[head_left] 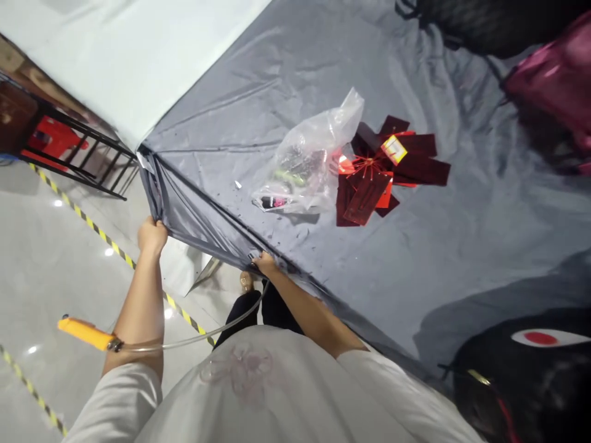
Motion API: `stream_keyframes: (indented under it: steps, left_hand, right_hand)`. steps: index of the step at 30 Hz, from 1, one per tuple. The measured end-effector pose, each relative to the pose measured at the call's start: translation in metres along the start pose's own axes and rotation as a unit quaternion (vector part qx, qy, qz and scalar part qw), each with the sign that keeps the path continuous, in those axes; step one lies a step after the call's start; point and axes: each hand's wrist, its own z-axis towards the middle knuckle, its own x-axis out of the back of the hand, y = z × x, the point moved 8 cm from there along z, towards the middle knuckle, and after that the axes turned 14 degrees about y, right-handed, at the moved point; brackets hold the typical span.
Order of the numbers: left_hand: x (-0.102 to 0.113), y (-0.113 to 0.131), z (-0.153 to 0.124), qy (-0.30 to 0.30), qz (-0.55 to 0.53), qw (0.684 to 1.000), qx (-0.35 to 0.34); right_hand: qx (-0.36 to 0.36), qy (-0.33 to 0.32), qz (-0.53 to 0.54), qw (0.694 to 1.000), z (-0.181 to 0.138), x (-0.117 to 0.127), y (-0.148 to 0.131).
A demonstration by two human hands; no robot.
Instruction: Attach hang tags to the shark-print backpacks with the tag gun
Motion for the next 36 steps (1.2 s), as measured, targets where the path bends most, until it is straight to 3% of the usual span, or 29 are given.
stream_keyframes:
  steps: [4,6,8,11,13,17,19,21,23,26,28,31,33,36]
  left_hand:
    - [0.006,0.0,-0.018,0.005,-0.008,1.0,0.009]
    - [0.01,0.015,-0.039,-0.01,-0.059,0.998,-0.026]
    - [0.016,0.045,-0.07,-0.046,-0.139,0.984,-0.101]
    - [0.03,0.106,-0.146,-0.142,-0.245,0.914,-0.29]
    - [0.036,0.134,-0.201,-0.22,-0.266,0.859,-0.378]
    - [0.027,0.173,-0.272,-0.362,-0.295,0.8,-0.376]
    - [0.027,0.199,-0.303,-0.405,-0.347,0.774,-0.34]
    - [0.033,0.227,-0.34,-0.421,-0.409,0.753,-0.298]
    - [0.037,0.256,-0.39,-0.43,-0.45,0.732,-0.278]
    - [0.027,0.304,-0.492,-0.476,-0.45,0.695,-0.296]
    - [0.016,0.338,-0.568,-0.514,-0.43,0.668,-0.325]
    - [-0.002,0.395,-0.67,-0.55,-0.388,0.64,-0.37]
    - [-0.017,0.438,-0.716,-0.528,-0.366,0.662,-0.386]
    - [-0.042,0.503,-0.742,-0.424,-0.365,0.746,-0.36]
  right_hand:
    - [0.021,-0.01,0.031,0.999,-0.033,0.012,-0.023]
    - [0.051,0.009,0.064,0.997,-0.046,0.028,-0.046]
    - [0.07,0.049,0.092,0.992,-0.058,0.053,-0.069]
    - [0.093,0.105,0.149,0.979,-0.084,0.102,-0.102]
    - [0.102,0.104,0.218,0.965,-0.104,0.133,-0.121]
    - [0.027,0.048,0.374,0.926,-0.126,0.194,-0.132]
    - [0.0,0.046,0.471,0.881,-0.137,0.236,-0.128]
    - [0.023,0.049,0.534,0.844,-0.152,0.282,-0.122]
    - [0.063,0.051,0.533,0.842,-0.167,0.326,-0.108]
    - [0.089,0.099,0.478,0.868,-0.18,0.394,-0.065]
    - [0.092,0.17,0.45,0.872,-0.185,0.456,-0.027]
    - [0.1,0.279,0.419,0.858,-0.192,0.568,0.033]
    - [0.098,0.344,0.4,0.844,-0.195,0.645,0.075]
    - [0.058,0.418,0.355,0.834,-0.196,0.735,0.138]
